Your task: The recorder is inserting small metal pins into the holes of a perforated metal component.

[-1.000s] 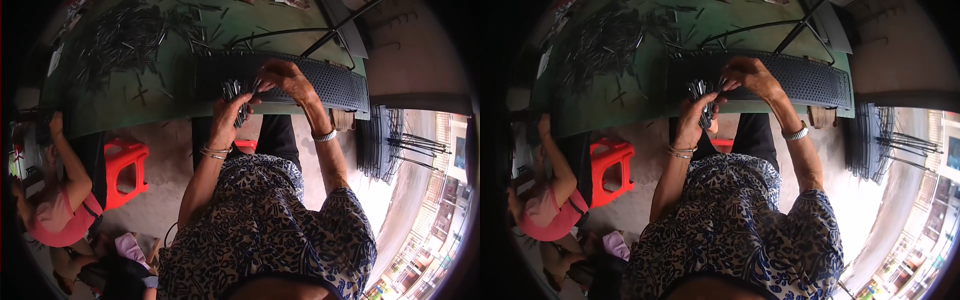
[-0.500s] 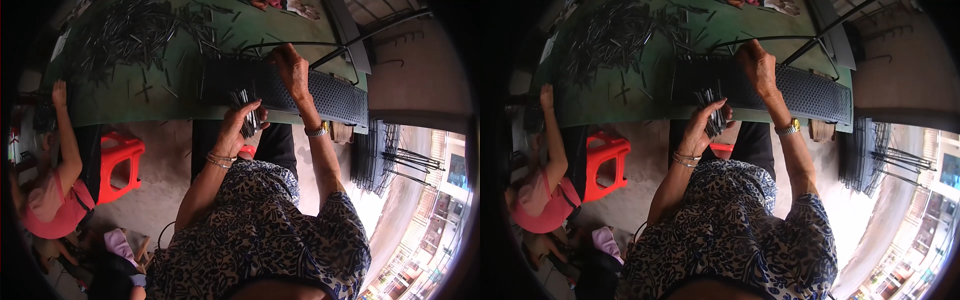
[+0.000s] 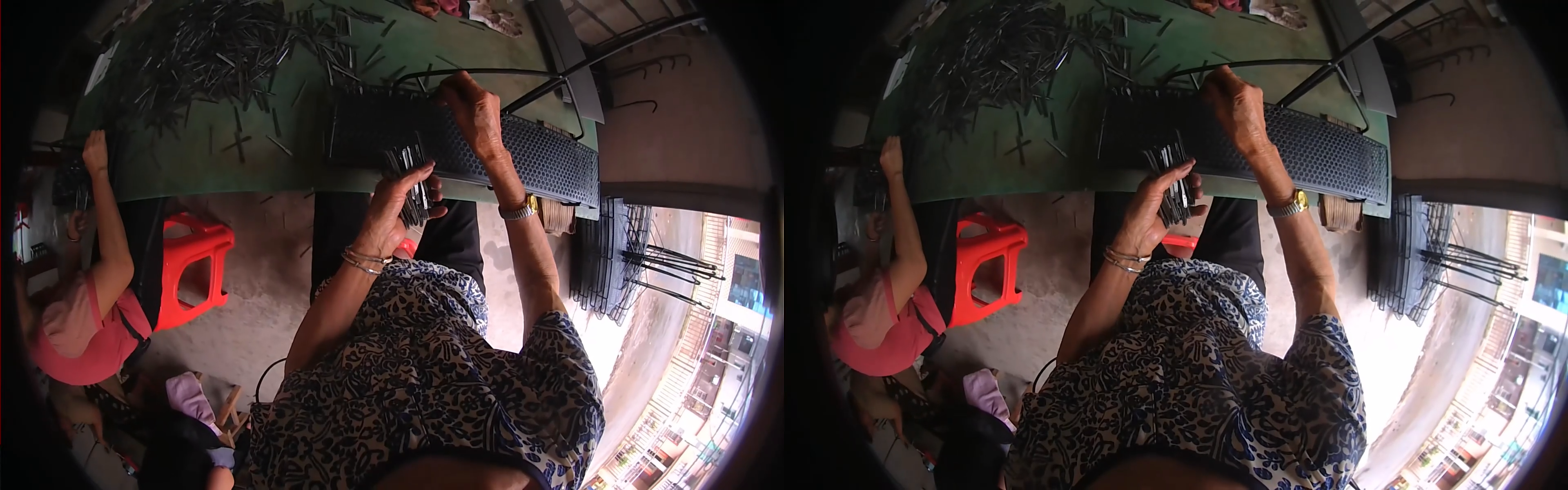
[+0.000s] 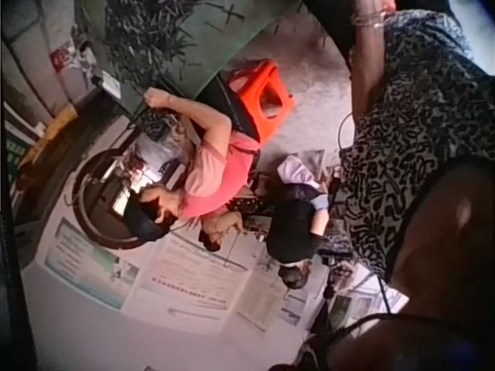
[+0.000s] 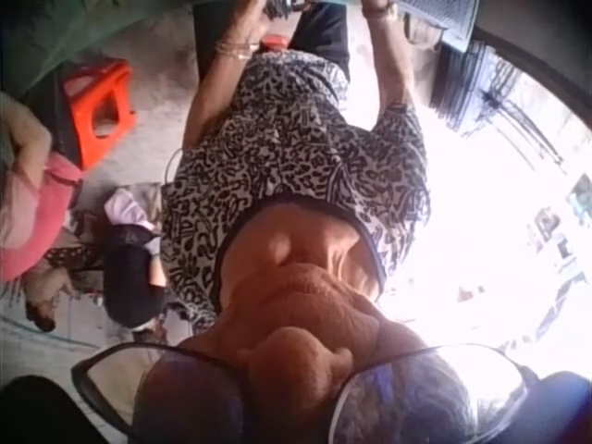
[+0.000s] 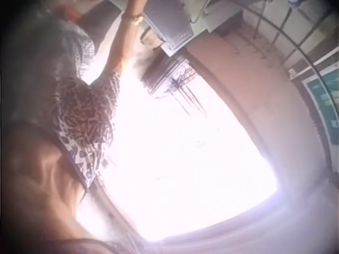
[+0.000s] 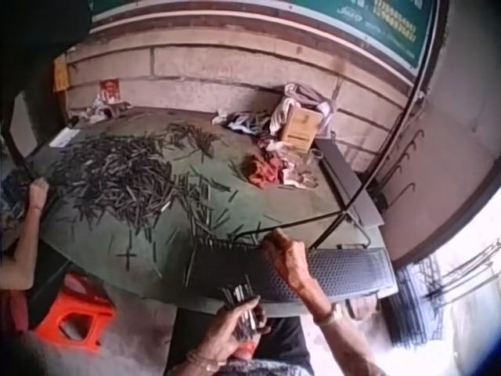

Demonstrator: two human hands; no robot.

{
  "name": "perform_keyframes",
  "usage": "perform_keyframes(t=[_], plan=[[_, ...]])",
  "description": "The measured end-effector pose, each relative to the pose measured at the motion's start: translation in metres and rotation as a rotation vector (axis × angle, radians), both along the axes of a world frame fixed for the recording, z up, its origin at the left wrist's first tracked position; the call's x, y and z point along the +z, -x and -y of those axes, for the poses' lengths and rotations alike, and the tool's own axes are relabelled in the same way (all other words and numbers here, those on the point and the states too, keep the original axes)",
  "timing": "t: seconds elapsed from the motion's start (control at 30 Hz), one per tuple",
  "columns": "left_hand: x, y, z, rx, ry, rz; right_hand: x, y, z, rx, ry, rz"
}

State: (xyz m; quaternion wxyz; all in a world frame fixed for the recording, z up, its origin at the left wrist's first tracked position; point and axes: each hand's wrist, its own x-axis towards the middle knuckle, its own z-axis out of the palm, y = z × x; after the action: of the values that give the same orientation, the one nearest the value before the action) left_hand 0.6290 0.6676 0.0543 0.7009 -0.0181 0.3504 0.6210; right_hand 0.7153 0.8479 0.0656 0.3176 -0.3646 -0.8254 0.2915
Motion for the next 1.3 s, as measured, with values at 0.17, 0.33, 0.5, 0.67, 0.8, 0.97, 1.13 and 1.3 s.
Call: perform_keyframes(t=[0.17, 0.33, 0.5, 0.67, 0.8, 0.97, 1.13, 1.3], plan=[[0.000, -0.002, 0.000, -0.006, -0.002, -0.021, 0.005, 0.000, -0.007, 0.103, -0.034, 0.027], [-0.003, -0.003, 0.001, -0.037, -0.015, -0.025, 0.003, -0.001, -0.009, 0.149, -0.101, 0.036], [0.000, -0.004, 0.001, -0.014, -0.024, -0.047, -0.006, -0.002, -0.014, 0.220, -0.072, 0.047], [-0.001, -0.003, 0.001, -0.046, -0.014, -0.122, -0.020, 0.002, -0.018, 0.206, -0.195, 0.108], [0.003, -0.003, 0.001, -0.002, -0.021, -0.109, -0.027, 0.006, -0.008, 0.042, -0.314, 0.074], [-0.001, -0.002, 0.003, -0.001, -0.039, -0.136, -0.024, 0.008, 0.007, -0.084, -0.309, 0.136], [0.000, -0.001, 0.000, 0.008, -0.021, -0.157, -0.020, 0.005, 0.008, -0.195, -0.260, 0.234], [-0.002, -0.002, -0.005, -0.015, -0.031, -0.170, -0.022, -0.004, 0.001, -0.072, -0.471, 0.327]])
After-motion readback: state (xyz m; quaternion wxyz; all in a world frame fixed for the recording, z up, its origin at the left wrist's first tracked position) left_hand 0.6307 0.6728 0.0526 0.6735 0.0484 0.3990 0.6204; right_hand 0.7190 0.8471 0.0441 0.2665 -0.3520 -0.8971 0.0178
